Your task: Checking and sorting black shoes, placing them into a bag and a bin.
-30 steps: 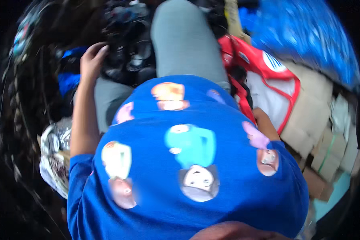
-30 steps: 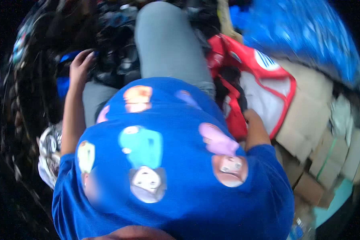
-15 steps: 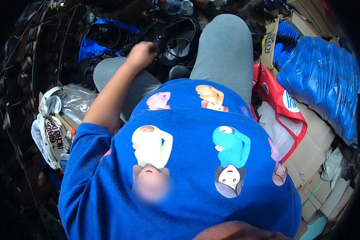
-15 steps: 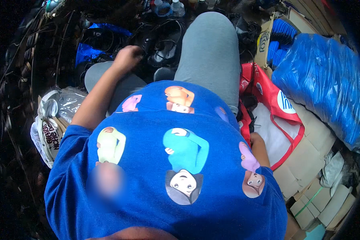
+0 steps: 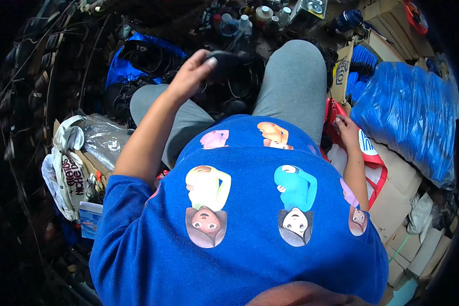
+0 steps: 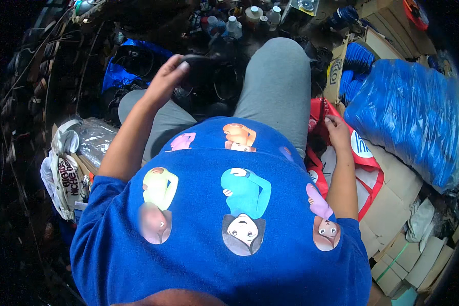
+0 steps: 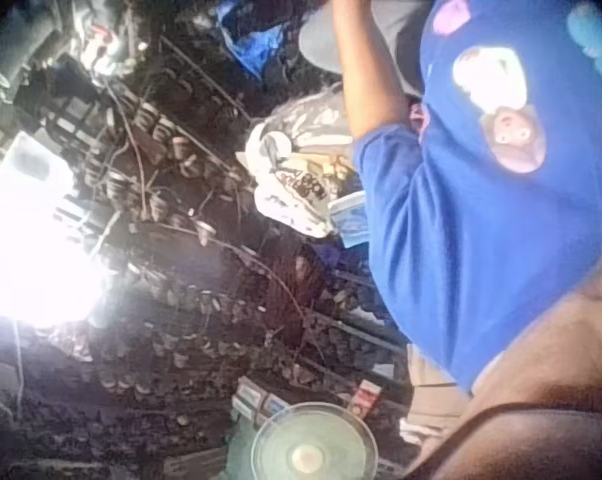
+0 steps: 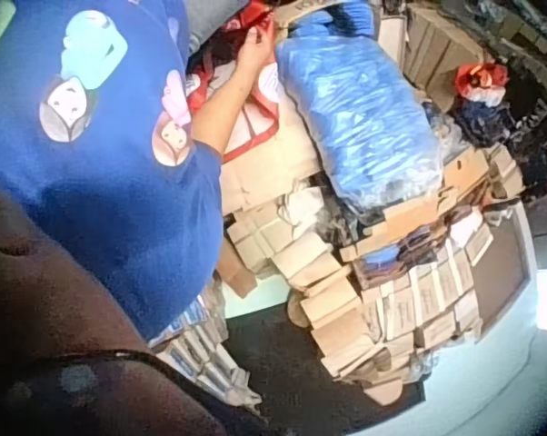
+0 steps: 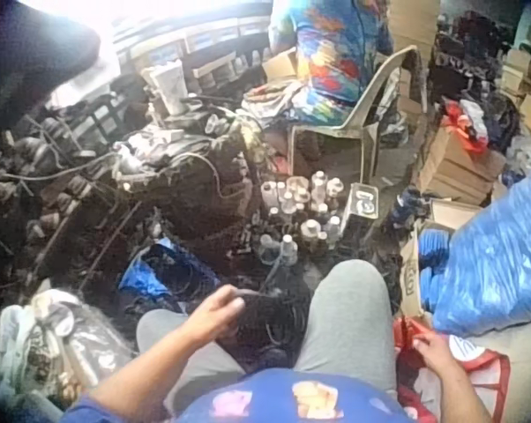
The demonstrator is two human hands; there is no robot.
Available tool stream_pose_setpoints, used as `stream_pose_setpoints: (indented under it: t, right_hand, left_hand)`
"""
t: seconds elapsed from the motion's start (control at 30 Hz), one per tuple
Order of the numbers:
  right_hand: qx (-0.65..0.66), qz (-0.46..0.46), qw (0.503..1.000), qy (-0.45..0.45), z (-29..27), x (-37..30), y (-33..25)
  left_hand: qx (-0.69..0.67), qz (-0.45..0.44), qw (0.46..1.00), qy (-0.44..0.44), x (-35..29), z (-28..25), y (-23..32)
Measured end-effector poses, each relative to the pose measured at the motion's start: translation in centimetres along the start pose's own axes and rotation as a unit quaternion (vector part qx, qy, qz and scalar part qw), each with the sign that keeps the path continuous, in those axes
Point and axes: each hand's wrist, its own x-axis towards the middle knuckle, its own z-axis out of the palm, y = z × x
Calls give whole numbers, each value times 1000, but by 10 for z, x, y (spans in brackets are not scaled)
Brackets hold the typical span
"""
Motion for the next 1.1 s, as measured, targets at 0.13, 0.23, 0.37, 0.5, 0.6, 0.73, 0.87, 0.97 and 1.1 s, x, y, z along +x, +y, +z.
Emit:
stream_pose_setpoints:
  t: [0.13, 0.23, 0.37, 0.5, 0.6, 0.73, 0.87, 0.97, 1.1]
  right_hand:
    - [-12, -4, 1000, -16, 5, 6, -60]
    - [23, -82, 996, 3, 8, 15, -80]
    - [103, -74, 992, -3, 6, 22, -100]
    - [153, -153, 976, 14, 10, 7, -162]
    - [205, -178, 962, 6, 15, 0, -187]
    - [214, -223, 951, -19, 25, -18, -221]
    - [237, -269, 926, -116, 37, -30, -243]
    - [283, -234, 904, -219, 44, -37, -255]
    - [367, -157, 860, -318, 54, -50, -265]
  left_hand:
    - [-317, 25, 945, 76, -16, -15, 6]
    - [-398, -14, 908, 128, -31, -26, 4]
    - [-491, -30, 861, 130, -41, -28, -6]
    - [-518, -25, 846, 126, -52, -28, -9]
    - [-533, -11, 840, 97, -57, -28, -10]
    - [-548, 17, 835, 40, -63, -26, -7]
    - [-568, 44, 821, -26, -69, -18, 6]
    - [-577, 59, 811, -73, -70, -11, 18]
    - [-584, 75, 798, -129, -68, -2, 24]
